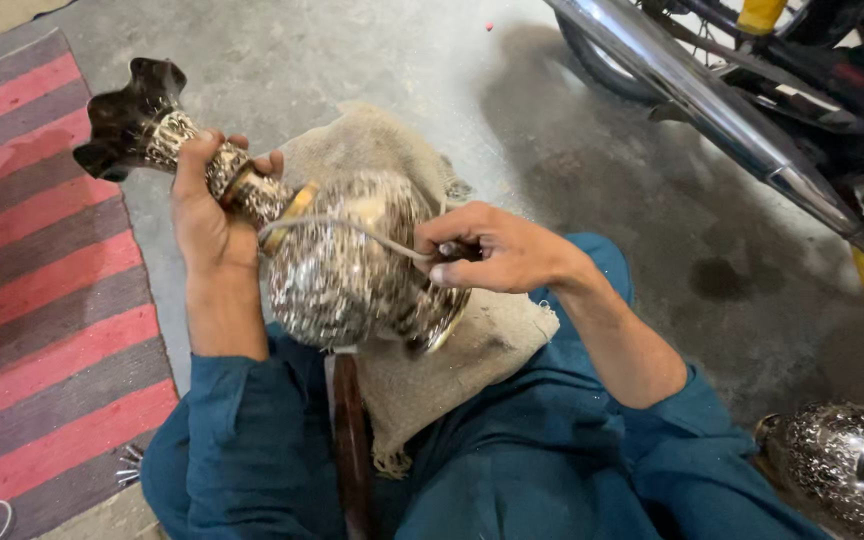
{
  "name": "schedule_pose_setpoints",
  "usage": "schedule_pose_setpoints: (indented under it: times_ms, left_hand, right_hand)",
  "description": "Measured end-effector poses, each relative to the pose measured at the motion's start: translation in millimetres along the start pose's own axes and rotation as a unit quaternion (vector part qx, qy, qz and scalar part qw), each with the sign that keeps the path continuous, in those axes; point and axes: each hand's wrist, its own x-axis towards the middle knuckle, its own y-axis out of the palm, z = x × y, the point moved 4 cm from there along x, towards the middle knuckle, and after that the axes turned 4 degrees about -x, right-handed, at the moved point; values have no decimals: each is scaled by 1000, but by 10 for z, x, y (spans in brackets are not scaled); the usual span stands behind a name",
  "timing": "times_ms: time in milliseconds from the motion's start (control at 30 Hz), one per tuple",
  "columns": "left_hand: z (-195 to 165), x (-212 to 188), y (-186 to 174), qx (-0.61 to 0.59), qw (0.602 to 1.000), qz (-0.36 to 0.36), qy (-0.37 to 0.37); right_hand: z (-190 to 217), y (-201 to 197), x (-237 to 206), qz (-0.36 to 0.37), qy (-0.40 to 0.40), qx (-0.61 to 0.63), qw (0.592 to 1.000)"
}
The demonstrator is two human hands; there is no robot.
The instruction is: The person sits on the floor with an engraved metal vase resting on a cloth cushion and hammers a punch against the vase's rim and neck with a wooden mallet, rotating the vase to work around it. They briefly reposition the vase and continue hammering along the rim.
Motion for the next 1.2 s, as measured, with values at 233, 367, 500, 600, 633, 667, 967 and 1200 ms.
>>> schedule_pose_setpoints:
  times_ms: [233,367,500,600,633,667,967,1200]
  left_hand:
    - [102,223,-101,-21,998,-53,4]
    - [135,277,-27,-1,1000,-22,-19]
    - [218,297,109,31,999,-37,-5]
    - [183,215,194,18,999,-26,34]
    - [157,157,242,14,999,-14,46]
    - [101,96,289,33,996,1,79]
    - [46,-654,881,560,598,277,501]
    - [830,-1082,1160,708,313,487,404]
  right_hand:
    - [401,105,-28,-32,-69,-84,993]
    - [597,264,-88,26,-64,-113,991]
    - [783,338,-204,47,-38,-91,994]
    - [756,307,-322,73,62,-200,975]
    - [761,264,-372,55,55,-191,978]
    - [753,218,-420,37,48,-183,981]
    - [549,191,-731,126,85,-42,987]
    - [736,128,-844,172,61,-14,983]
